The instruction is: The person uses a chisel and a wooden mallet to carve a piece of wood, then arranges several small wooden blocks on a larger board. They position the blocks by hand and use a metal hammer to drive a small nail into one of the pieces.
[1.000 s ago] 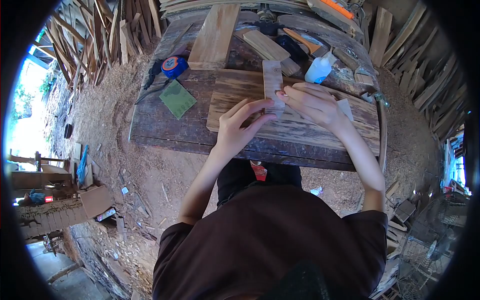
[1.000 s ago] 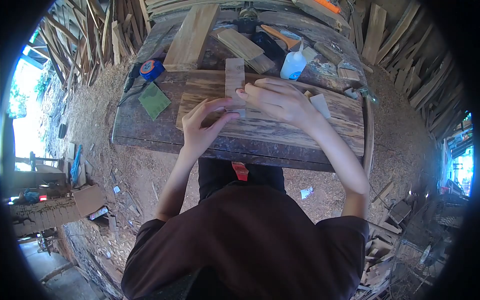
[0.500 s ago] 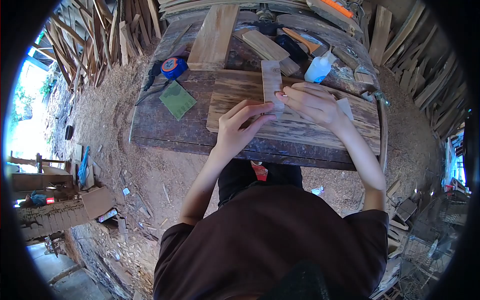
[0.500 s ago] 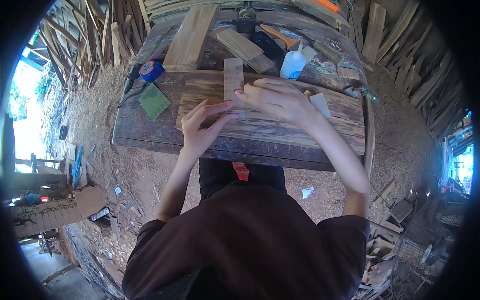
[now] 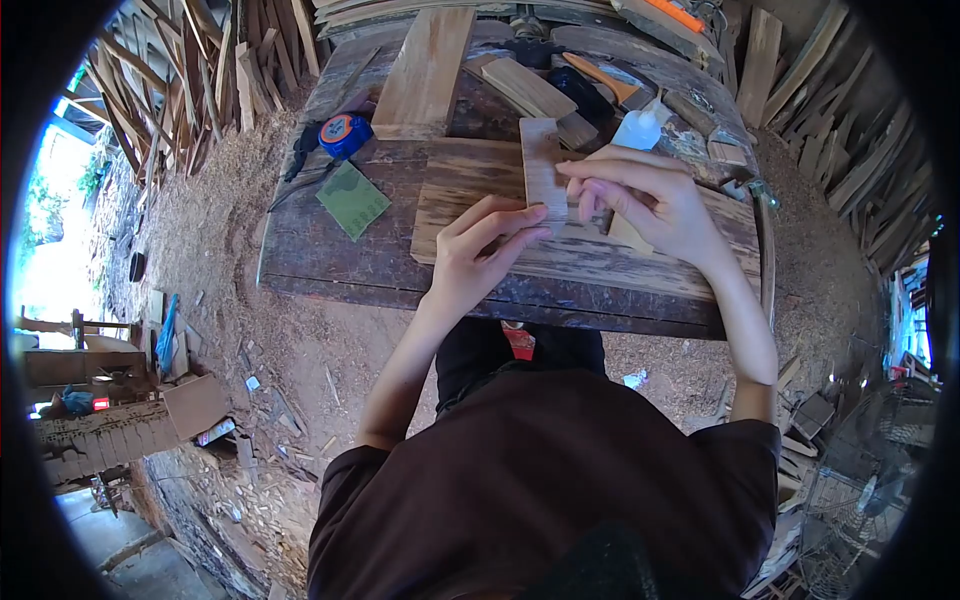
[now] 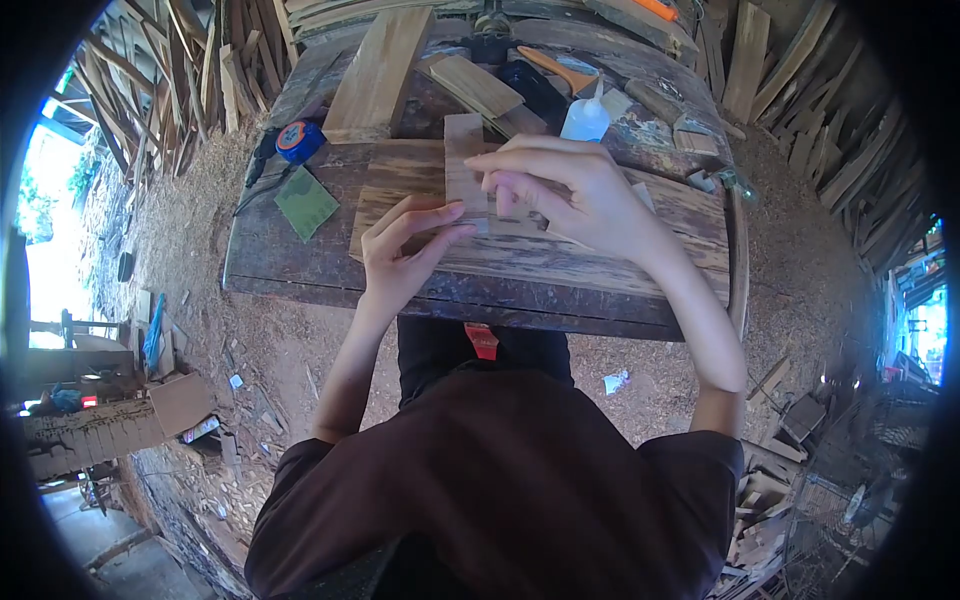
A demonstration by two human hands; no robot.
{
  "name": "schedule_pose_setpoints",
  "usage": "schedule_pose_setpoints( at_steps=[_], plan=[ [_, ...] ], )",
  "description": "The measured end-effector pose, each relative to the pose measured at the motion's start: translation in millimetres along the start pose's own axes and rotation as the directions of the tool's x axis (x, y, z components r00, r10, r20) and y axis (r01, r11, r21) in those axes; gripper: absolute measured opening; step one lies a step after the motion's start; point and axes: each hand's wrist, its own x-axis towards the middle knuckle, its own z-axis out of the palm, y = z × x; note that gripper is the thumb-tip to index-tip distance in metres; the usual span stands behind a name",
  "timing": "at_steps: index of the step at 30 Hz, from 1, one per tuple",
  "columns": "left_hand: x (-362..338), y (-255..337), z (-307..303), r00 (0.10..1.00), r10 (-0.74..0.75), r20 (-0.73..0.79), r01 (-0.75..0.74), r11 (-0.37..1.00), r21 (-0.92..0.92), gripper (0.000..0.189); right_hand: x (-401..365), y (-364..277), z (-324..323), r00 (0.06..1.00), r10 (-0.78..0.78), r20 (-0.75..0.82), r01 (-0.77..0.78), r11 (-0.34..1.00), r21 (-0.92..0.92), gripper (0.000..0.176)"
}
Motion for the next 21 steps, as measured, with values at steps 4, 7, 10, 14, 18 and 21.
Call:
schedule_pose_setpoints(
  at_steps=[4, 7, 10, 14, 18, 21],
  plan=[
    [-0.6, 0.2, 0.1, 1.0, -0.012, 0.001, 0.012, 1.0, 0.016, 0.024, 2.4, -7.8, -0.1, 0.972, 0.189, 0.139, -0.215, 0.955, 0.204, 0.021],
    [0.3, -0.4, 0.3, 1.0, -0.005, -0.013, 0.005, 1.0, -0.006, 0.024, 2.5, -6.8, 5.3, 0.937, 0.303, 0.173, -0.332, 0.927, 0.175, 0.017],
    [0.4, -0.2, -0.6, 1.0, 0.009, -0.007, -0.009, 1.0, 0.006, 0.025, 4.2, 1.8, 13.9, 0.987, 0.147, 0.059, -0.156, 0.966, 0.205, 0.015],
    [0.2, 0.2, -0.5, 1.0, 0.011, -0.003, -0.011, 1.0, 0.018, 0.026, 5.2, 6.3, 18.4, 0.992, 0.114, -0.052, -0.104, 0.979, 0.173, 0.015],
    [0.0, 0.1, -0.6, 1.0, 0.012, -0.008, -0.011, 1.0, 0.017, 0.026, 3.8, 7.0, 22.9, 0.989, 0.116, -0.093, -0.1, 0.981, 0.167, 0.011],
    [-0.6, -1.3, -0.2, 1.0, 0.022, -0.013, -0.022, 1.0, 0.016, 0.026, 0.8, 8.8, 28.0, 0.971, 0.208, -0.12, -0.184, 0.966, 0.181, 0.01]
  ],
)
